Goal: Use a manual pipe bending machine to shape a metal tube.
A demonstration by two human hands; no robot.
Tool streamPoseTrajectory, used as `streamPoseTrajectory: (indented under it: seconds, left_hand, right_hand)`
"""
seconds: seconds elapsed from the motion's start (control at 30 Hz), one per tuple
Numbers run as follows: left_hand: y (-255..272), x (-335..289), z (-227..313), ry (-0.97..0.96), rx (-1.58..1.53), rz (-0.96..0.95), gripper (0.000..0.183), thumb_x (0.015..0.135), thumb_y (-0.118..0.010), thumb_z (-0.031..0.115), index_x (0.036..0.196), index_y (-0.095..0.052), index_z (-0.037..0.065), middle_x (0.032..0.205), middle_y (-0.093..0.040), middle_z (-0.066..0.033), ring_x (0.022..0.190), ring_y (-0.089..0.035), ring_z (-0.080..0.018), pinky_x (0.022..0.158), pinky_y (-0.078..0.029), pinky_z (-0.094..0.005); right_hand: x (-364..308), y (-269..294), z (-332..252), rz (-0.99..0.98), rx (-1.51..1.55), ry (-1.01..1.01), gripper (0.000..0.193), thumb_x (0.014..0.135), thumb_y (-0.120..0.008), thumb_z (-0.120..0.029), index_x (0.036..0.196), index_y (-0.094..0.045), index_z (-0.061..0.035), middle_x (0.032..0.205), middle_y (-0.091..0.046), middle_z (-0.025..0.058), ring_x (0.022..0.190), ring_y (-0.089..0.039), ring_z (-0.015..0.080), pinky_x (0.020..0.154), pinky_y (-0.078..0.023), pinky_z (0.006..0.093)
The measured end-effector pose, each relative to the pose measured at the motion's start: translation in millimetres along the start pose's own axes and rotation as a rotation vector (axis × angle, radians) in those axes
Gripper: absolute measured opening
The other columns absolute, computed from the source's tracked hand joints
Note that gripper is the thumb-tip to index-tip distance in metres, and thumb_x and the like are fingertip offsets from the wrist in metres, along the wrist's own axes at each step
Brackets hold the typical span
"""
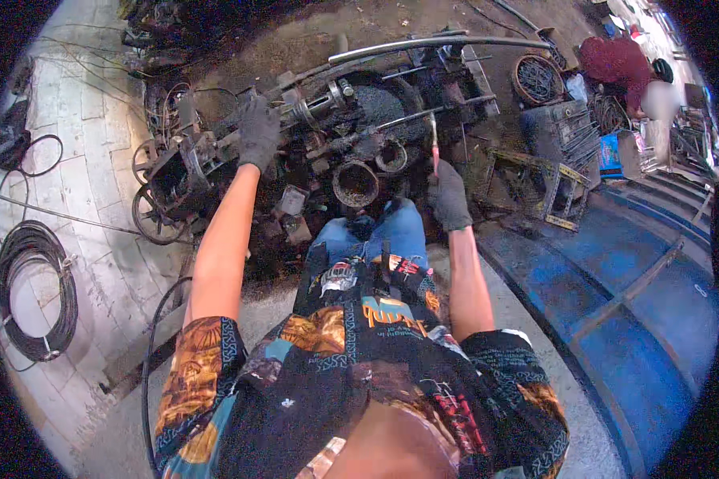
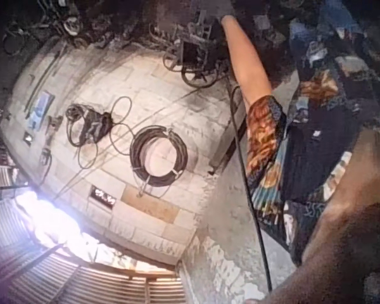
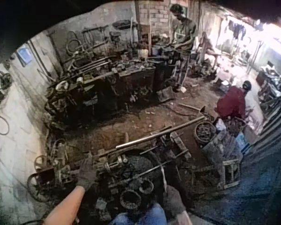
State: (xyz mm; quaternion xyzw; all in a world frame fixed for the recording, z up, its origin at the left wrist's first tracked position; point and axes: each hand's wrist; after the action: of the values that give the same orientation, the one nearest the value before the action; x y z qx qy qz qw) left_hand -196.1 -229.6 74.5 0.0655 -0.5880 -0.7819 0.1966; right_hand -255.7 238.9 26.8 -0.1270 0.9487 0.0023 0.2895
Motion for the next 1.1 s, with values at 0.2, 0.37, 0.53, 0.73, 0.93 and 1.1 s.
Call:
streamPoseTrajectory:
  seconds: [0.2,0.37,0.53,0.73,0.93,1.1]
  left_hand:
    - [-19.2,20.1,6.8,0.23,0.149,-0.297,0.063,0.106,-0.044,0.038,0.163,-0.028,0.017,0.159,-0.044,-0.0173,0.146,-0.041,-0.0383,0.121,-0.033,-0.0487]
    - [-12.4,18.6,10.7,0.124,0.129,-0.141,0.057,0.104,-0.047,0.049,0.146,-0.05,0.011,0.15,-0.051,-0.0159,0.139,-0.047,-0.0361,0.113,-0.038,-0.0525]
    - [-12.1,20.4,8.8,0.189,0.203,-0.182,0.057,0.104,-0.047,0.047,0.148,-0.049,0.011,0.146,-0.055,-0.0178,0.139,-0.047,-0.0371,0.112,-0.039,-0.0508]
    - [-26.6,25.4,-22.5,0.197,-0.079,-0.261,0.054,0.105,-0.045,0.048,0.145,-0.054,0.011,0.144,-0.057,-0.0198,0.134,-0.052,-0.0397,0.111,-0.041,-0.0486]
    - [-16.9,34.3,-6.1,0.38,-0.024,-0.293,0.056,0.106,-0.04,0.05,0.144,-0.056,0.011,0.146,-0.056,-0.0203,0.137,-0.05,-0.0384,0.112,-0.04,-0.0484]
    - [-0.8,35.2,11.3,0.404,-0.009,-0.329,0.052,0.109,-0.036,0.044,0.148,-0.052,0.013,0.151,-0.052,-0.0181,0.14,-0.047,-0.037,0.114,-0.04,-0.0473]
  right_hand:
    - [49.5,-75.5,-32.8,0.06,-0.549,0.374,0.032,0.104,-0.059,-0.03,0.104,-0.07,0.0006,0.076,-0.065,0.0031,0.063,-0.056,0.013,0.056,-0.046,0.0352]
    - [89.5,-101.6,-43.6,0.145,-0.517,0.243,0.033,0.103,-0.058,-0.028,0.102,-0.069,0.0032,0.074,-0.068,0.0101,0.067,-0.064,0.0198,0.061,-0.048,0.0382]
    - [88.9,-106.3,-70.4,0.103,-0.524,0.168,0.038,0.103,-0.057,-0.036,0.105,-0.072,-0.0008,0.08,-0.07,0.019,0.075,-0.068,0.0349,0.068,-0.05,0.0475]
    - [100.7,-103.4,-64.5,0.079,-0.51,0.171,0.041,0.105,-0.053,-0.036,0.1,-0.07,0.0005,0.081,-0.07,0.0188,0.074,-0.067,0.0335,0.066,-0.048,0.0455]
    - [127.2,-105.7,-37.4,0.089,-0.942,0.593,0.045,0.105,-0.053,-0.043,0.103,-0.072,-0.0019,0.087,-0.071,0.0226,0.084,-0.068,0.0438,0.072,-0.049,0.0512]
    - [86.4,-97.7,-59.4,0.083,-0.786,0.2,0.028,0.096,-0.057,-0.027,0.101,-0.072,-0.0048,0.099,-0.072,0.0242,0.091,-0.068,0.0438,0.081,-0.053,0.0531]
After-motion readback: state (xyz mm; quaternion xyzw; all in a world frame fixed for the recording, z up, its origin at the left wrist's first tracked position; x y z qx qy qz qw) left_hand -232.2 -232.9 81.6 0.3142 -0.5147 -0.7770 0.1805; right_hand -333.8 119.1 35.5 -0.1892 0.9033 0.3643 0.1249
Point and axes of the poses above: each hand's wrist, its own x-axis towards the middle knuckle, its own y-axis out of the back of the hand, z = x × y
